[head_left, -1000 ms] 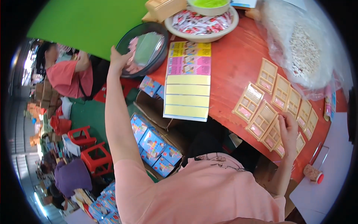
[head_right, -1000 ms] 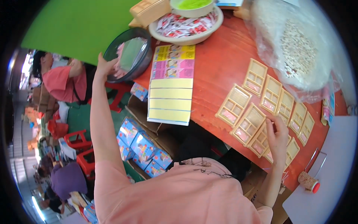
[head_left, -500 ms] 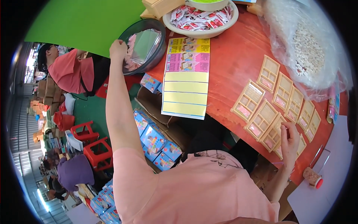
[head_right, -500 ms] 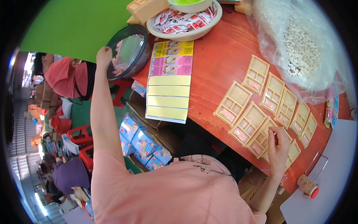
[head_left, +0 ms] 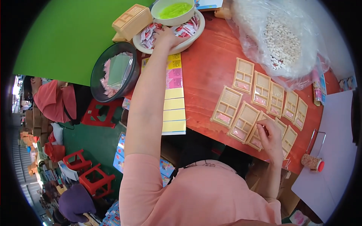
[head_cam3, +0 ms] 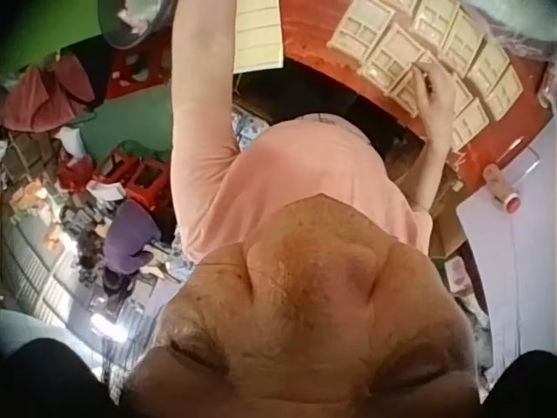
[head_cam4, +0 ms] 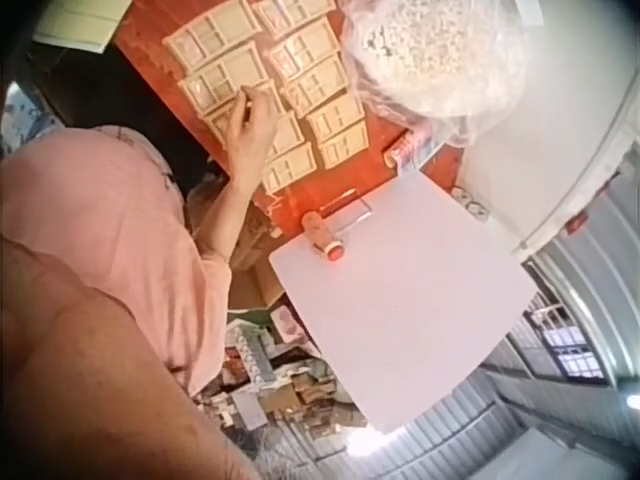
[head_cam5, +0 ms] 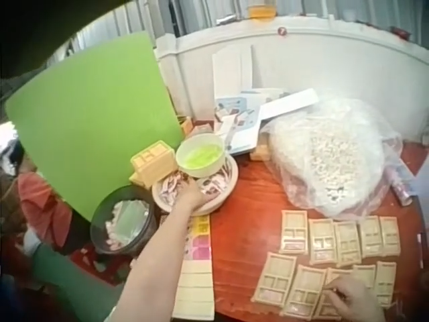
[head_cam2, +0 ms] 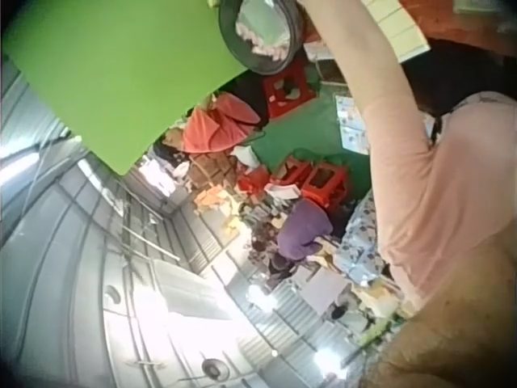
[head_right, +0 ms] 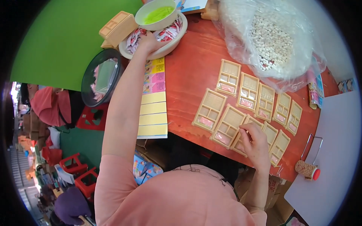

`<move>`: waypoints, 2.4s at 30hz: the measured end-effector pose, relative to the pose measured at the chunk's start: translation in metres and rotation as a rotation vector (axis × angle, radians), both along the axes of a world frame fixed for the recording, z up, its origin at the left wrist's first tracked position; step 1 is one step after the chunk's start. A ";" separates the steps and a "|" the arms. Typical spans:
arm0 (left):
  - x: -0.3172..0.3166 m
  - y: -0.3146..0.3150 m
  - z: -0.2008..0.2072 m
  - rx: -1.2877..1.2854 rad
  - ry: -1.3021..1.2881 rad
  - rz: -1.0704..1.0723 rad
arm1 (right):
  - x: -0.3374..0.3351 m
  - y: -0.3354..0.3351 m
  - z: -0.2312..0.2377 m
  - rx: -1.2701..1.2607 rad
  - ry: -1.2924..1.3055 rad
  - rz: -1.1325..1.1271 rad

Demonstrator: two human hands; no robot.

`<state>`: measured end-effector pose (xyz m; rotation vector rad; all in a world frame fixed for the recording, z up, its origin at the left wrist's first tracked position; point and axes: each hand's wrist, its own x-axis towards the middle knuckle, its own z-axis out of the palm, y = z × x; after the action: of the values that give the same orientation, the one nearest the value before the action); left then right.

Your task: Packaging small white components and stickers into compartments of wooden trays.

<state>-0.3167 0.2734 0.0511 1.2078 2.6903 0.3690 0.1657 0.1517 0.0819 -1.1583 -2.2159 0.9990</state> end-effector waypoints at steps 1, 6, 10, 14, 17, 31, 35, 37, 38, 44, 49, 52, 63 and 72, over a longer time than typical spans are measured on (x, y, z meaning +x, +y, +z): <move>0.006 0.003 -0.002 -0.051 0.105 0.101 | 0.005 -0.001 -0.004 -0.028 -0.003 -0.031; -0.003 0.000 0.005 -0.067 0.051 -0.044 | 0.013 -0.002 -0.011 -0.013 0.007 -0.047; -0.008 -0.005 0.003 0.149 0.127 -0.134 | 0.008 0.000 -0.012 0.004 0.031 -0.019; -0.024 -0.018 0.009 0.355 0.162 -0.100 | 0.009 -0.001 -0.009 -0.008 0.039 -0.018; -0.052 -0.029 0.017 0.539 0.004 -0.033 | 0.012 -0.002 -0.010 -0.017 0.056 -0.030; 0.105 -0.113 0.016 0.938 -1.348 -0.060 | -0.067 0.026 -0.011 -0.216 0.372 -0.004; 0.171 -0.137 -0.010 1.006 -1.335 -0.017 | -0.110 0.030 -0.010 -0.600 0.476 -0.131; 0.197 -0.146 -0.019 0.983 -1.389 -0.017 | -0.122 0.022 -0.021 -0.654 0.506 -0.152; 0.209 -0.150 -0.025 1.049 -1.358 -0.015 | -0.123 0.018 -0.027 -0.703 0.544 -0.137; 0.229 -0.170 -0.052 0.987 -1.547 0.319 | -0.109 0.012 -0.051 -0.706 0.531 -0.128; 0.219 -0.185 -0.071 1.025 -1.729 0.376 | -0.080 0.009 -0.052 -0.461 0.326 -0.050; 0.214 -0.185 -0.073 1.013 -1.774 0.287 | -0.068 0.004 -0.056 -0.421 0.287 -0.040; 0.213 -0.182 -0.078 1.089 -1.812 0.336 | -0.076 -0.024 -0.063 -0.203 -0.043 -0.027; 0.215 -0.185 -0.075 1.076 -1.828 0.299 | -0.091 -0.034 -0.072 0.338 -0.314 0.035</move>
<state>-0.1021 0.0885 -0.0237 0.0673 0.8714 1.8452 0.0742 0.1180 0.0102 -1.1841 -2.5296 0.4480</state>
